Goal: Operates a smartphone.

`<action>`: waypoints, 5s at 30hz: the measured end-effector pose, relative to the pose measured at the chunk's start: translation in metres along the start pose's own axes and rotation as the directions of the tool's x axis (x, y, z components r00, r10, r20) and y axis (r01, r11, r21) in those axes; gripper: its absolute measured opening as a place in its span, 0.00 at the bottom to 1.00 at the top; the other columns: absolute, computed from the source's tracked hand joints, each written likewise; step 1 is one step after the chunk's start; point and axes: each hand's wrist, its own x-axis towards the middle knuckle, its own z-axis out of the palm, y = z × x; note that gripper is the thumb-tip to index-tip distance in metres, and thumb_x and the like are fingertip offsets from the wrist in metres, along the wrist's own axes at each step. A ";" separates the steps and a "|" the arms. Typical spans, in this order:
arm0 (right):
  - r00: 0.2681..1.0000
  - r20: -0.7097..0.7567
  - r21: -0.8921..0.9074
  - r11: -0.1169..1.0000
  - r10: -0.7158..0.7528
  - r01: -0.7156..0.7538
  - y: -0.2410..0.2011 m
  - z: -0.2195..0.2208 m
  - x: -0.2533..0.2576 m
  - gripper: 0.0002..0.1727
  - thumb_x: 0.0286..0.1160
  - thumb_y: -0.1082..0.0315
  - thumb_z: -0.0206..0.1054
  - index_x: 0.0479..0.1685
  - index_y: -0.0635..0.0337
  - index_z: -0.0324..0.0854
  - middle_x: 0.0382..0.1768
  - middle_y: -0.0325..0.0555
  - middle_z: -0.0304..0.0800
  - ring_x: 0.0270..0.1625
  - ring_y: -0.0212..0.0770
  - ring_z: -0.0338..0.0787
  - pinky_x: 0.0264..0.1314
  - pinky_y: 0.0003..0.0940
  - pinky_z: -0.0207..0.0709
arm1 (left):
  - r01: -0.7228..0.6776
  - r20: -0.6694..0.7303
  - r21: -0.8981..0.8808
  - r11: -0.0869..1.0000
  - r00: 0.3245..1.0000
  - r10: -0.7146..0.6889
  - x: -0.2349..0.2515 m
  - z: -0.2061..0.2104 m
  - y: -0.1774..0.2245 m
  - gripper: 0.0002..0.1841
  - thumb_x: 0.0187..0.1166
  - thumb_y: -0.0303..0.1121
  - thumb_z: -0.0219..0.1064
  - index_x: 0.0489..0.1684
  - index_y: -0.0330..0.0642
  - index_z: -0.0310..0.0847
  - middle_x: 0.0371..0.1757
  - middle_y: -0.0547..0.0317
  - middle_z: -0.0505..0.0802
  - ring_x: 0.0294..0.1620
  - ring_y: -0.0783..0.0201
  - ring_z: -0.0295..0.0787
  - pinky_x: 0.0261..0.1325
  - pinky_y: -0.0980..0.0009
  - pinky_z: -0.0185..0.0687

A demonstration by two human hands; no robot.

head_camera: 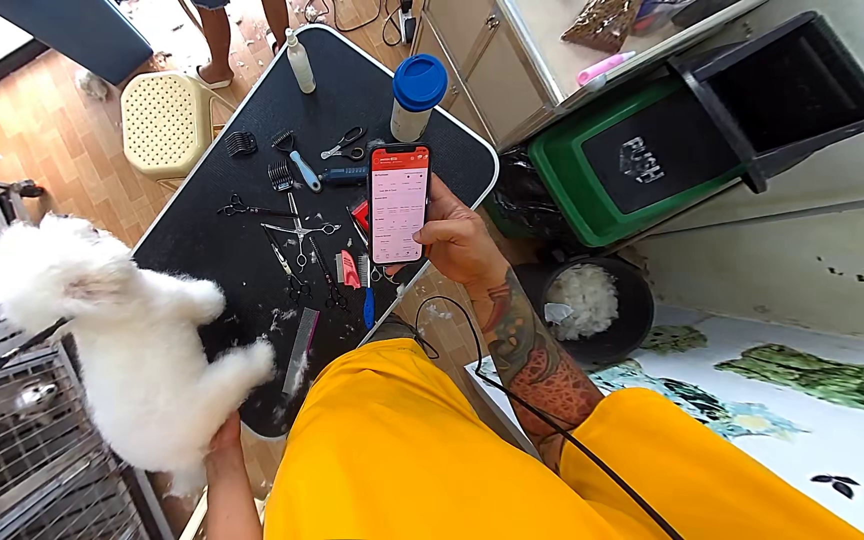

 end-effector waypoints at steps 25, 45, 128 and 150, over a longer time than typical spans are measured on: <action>1.000 0.006 0.010 1.000 -0.027 0.027 0.000 -0.001 0.003 0.41 0.61 0.84 0.52 0.85 0.56 0.56 0.64 0.62 0.84 0.57 0.58 0.93 0.44 0.58 0.92 | 0.002 -0.008 0.000 1.000 1.000 -0.002 -0.001 -0.002 -0.002 0.23 0.92 0.44 0.34 0.70 0.42 0.67 0.59 0.52 0.86 0.62 0.57 0.84 0.67 0.50 0.81; 0.999 -0.053 0.011 1.000 -0.006 0.006 0.002 -0.003 -0.001 0.29 0.80 0.79 0.49 0.83 0.55 0.61 0.62 0.61 0.86 0.54 0.55 0.95 0.43 0.54 0.94 | 0.011 0.042 -0.011 1.000 0.999 -0.011 -0.001 0.001 -0.003 0.24 0.91 0.45 0.33 0.67 0.43 0.69 0.57 0.53 0.87 0.60 0.58 0.85 0.66 0.51 0.82; 0.995 -0.100 -0.006 1.000 -0.021 0.020 -0.003 0.006 -0.008 0.24 0.88 0.74 0.46 0.82 0.54 0.63 0.58 0.60 0.88 0.49 0.56 0.96 0.33 0.53 0.94 | -0.004 -0.015 0.043 0.999 1.000 0.004 -0.002 0.000 -0.006 0.24 0.92 0.43 0.32 0.73 0.40 0.64 0.63 0.49 0.84 0.65 0.56 0.82 0.70 0.49 0.78; 0.992 -0.119 -0.021 0.999 -0.030 0.027 -0.004 0.006 -0.009 0.27 0.83 0.77 0.50 0.82 0.54 0.64 0.58 0.59 0.89 0.50 0.54 0.96 0.37 0.52 0.94 | 0.015 -0.007 0.013 1.000 1.000 -0.015 0.002 -0.008 -0.007 0.25 0.92 0.44 0.32 0.75 0.40 0.64 0.65 0.49 0.83 0.66 0.56 0.81 0.70 0.49 0.78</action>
